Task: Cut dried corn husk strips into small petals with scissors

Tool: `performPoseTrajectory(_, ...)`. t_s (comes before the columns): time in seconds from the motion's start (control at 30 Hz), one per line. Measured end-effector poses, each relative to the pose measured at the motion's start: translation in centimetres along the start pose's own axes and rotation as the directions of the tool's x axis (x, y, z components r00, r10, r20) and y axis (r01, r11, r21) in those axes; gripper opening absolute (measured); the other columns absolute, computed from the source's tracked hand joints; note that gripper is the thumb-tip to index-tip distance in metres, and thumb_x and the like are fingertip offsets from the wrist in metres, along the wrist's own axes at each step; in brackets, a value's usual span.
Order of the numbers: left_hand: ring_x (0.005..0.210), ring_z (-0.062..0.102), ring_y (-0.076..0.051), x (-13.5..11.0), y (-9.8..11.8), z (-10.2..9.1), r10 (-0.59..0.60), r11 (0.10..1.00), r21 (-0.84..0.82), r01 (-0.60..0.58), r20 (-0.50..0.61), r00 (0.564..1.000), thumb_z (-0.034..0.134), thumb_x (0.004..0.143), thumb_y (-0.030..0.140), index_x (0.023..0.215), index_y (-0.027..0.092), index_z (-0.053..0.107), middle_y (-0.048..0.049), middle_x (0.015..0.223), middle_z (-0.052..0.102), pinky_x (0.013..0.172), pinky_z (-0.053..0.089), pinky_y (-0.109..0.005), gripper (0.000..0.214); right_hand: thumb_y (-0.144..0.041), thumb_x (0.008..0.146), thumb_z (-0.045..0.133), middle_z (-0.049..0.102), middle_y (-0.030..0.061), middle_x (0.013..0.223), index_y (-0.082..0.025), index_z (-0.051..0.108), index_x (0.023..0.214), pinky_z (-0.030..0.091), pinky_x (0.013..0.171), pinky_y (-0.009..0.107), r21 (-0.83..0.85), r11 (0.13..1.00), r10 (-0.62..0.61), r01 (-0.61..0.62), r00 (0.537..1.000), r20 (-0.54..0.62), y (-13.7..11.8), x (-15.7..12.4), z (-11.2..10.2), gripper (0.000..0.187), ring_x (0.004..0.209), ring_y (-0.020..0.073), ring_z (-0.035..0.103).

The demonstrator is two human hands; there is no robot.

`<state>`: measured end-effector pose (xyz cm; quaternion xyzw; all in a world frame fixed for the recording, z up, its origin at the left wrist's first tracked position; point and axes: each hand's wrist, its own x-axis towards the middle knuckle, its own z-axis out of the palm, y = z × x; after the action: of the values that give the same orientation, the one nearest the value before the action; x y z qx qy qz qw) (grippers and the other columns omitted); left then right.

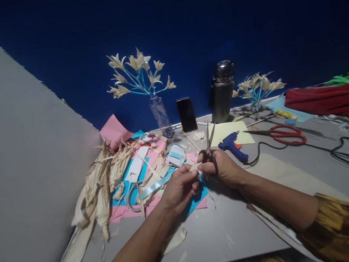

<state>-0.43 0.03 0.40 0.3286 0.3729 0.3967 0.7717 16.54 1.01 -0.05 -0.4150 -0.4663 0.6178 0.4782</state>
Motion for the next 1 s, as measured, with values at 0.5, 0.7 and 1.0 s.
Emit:
performPoseTrajectory(0.5,0.050,0.055,-0.010,-0.2,1.8,-0.2,0.152,0.988,0.017,-0.152,-0.196,0.969,0.070,0.064,0.019,0.066,0.017,0.052,-0.0001,0.056,0.059,0.048,0.041,-0.019,0.019,-0.059,0.079,0.070,0.059,0.0022,0.059,-0.012,0.065,0.070,0.034,0.049,0.023,-0.242,0.965,0.188,-0.102,0.911,0.367,0.2,-0.3,-0.6,0.048,0.050,0.0098,0.047)
performPoseTrajectory(0.7,0.044,0.052,-0.009,-0.4,2.7,-0.8,0.185,0.982,0.085,-0.171,-0.214,0.959,0.068,0.061,0.019,0.062,0.016,0.053,-0.0006,0.054,0.060,0.045,0.037,-0.019,0.016,-0.076,0.076,0.062,0.064,0.0068,0.062,-0.012,0.064,0.073,0.039,0.045,0.023,-0.271,0.941,0.326,-0.204,0.767,0.553,0.4,-0.5,-1.3,0.065,0.049,0.0136,0.057)
performPoseTrajectory(1.0,0.042,0.053,-0.009,-0.3,2.7,-0.8,0.204,0.973,0.156,-0.172,-0.227,0.952,0.068,0.059,0.020,0.060,0.016,0.055,0.0000,0.051,0.059,0.045,0.039,-0.018,0.014,-0.071,0.083,0.058,0.057,0.0032,0.052,-0.011,0.063,0.061,0.024,0.041,0.021,-0.406,0.906,0.340,-0.121,0.780,0.526,-0.4,-0.6,-1.2,0.064,0.042,0.0066,0.039)
